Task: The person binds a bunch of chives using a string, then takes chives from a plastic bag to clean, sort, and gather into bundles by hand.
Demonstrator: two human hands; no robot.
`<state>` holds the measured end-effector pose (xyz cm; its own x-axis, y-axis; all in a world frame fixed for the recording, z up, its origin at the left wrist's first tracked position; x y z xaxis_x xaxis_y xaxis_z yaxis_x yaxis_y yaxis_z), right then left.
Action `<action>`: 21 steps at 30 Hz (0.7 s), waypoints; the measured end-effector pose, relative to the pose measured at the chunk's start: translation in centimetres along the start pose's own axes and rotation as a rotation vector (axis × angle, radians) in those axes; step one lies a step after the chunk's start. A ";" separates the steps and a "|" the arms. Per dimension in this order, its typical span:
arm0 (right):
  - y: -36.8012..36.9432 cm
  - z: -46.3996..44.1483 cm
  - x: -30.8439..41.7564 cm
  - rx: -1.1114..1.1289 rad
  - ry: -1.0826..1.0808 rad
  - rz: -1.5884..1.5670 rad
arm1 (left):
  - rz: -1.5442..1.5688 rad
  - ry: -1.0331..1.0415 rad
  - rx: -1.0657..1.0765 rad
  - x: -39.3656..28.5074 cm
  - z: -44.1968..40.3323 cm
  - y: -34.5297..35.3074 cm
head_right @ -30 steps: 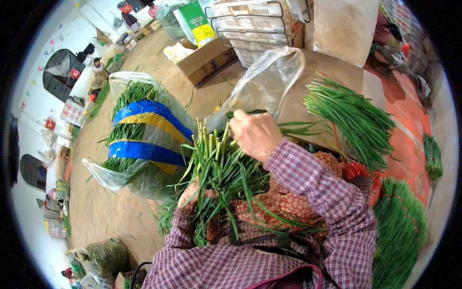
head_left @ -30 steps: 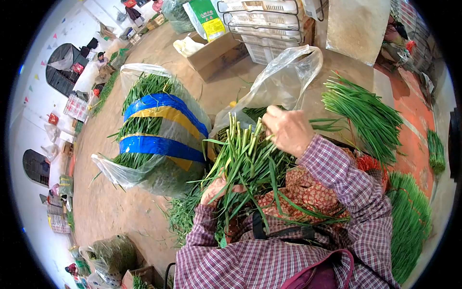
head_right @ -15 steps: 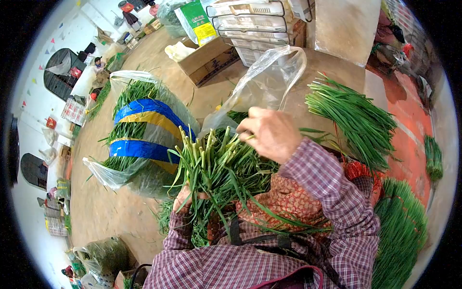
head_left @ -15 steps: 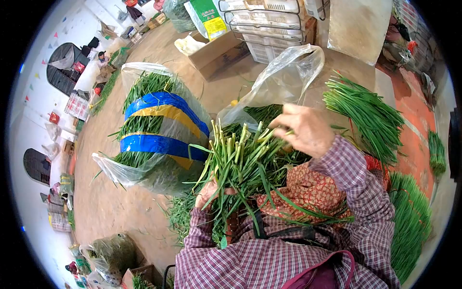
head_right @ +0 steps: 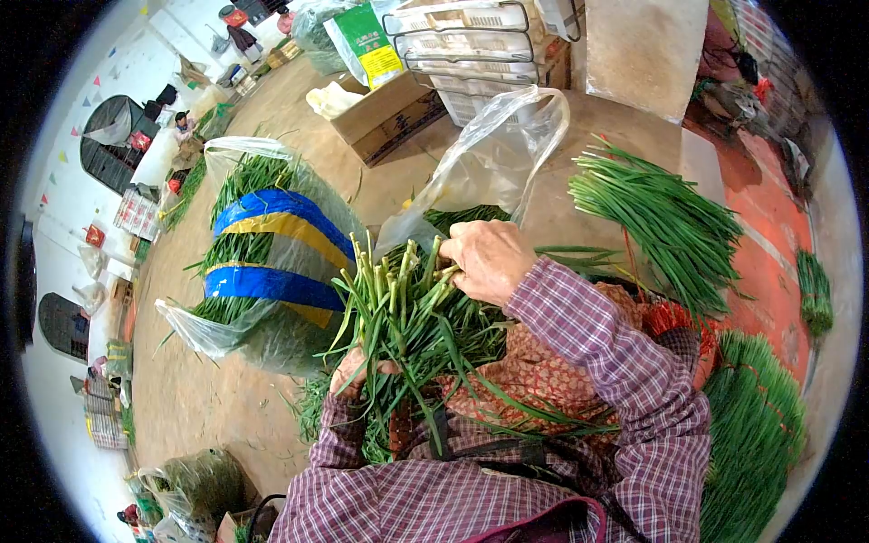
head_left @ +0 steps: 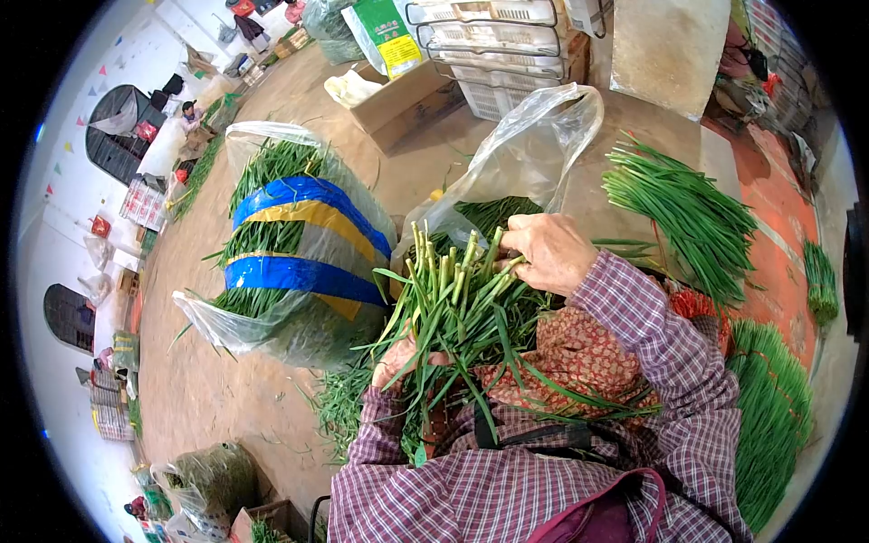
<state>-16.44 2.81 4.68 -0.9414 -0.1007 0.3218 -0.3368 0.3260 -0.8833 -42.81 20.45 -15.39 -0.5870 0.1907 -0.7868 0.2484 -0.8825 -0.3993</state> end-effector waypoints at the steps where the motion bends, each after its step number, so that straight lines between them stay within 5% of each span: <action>1: 0.3 0.0 -0.2 -0.022 -0.023 0.014 | -0.048 0.024 -0.011 1.2 -0.7 -0.1; 3: 0.4 -0.1 -0.2 -0.042 -0.051 0.024 | -0.094 0.035 -0.034 2.1 -1.2 -0.2; 6: -0.7 -0.3 -0.7 -0.096 0.017 0.068 | -0.005 0.028 -0.044 -6.4 2.1 0.4; 7: -1.7 0.1 -1.6 -0.196 0.057 0.219 | -0.237 0.073 -0.031 -9.0 3.3 0.7; 10: -5.4 2.0 -4.1 -0.446 0.112 0.401 | -0.193 -0.071 -0.031 -11.0 4.0 0.4; 14: -5.9 3.1 -1.6 -0.416 0.090 0.141 | -0.297 0.143 -0.129 -9.5 2.4 0.8; 17: -1.6 1.4 2.1 -0.364 0.036 -0.050 | -0.264 -0.015 -0.181 -12.9 2.3 2.3; 21: 1.8 -0.2 3.9 -0.366 0.028 -0.011 | 0.156 0.071 -0.218 -15.0 2.6 2.7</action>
<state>-20.74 3.21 4.42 -0.9353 -0.0822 0.3441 -0.3141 0.6404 -0.7009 -35.32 14.14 -3.45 -0.4747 0.0965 -0.8748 0.4962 -0.7916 -0.3566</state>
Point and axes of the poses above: each hand's wrist, its own z-axis away from the middle knuckle, its own y-axis out of the palm, x = y × z, the point moved 4 cm from there along -z, towards the middle knuckle, and after that the axes turned 11 degrees about -y, right-handed, at the moved point
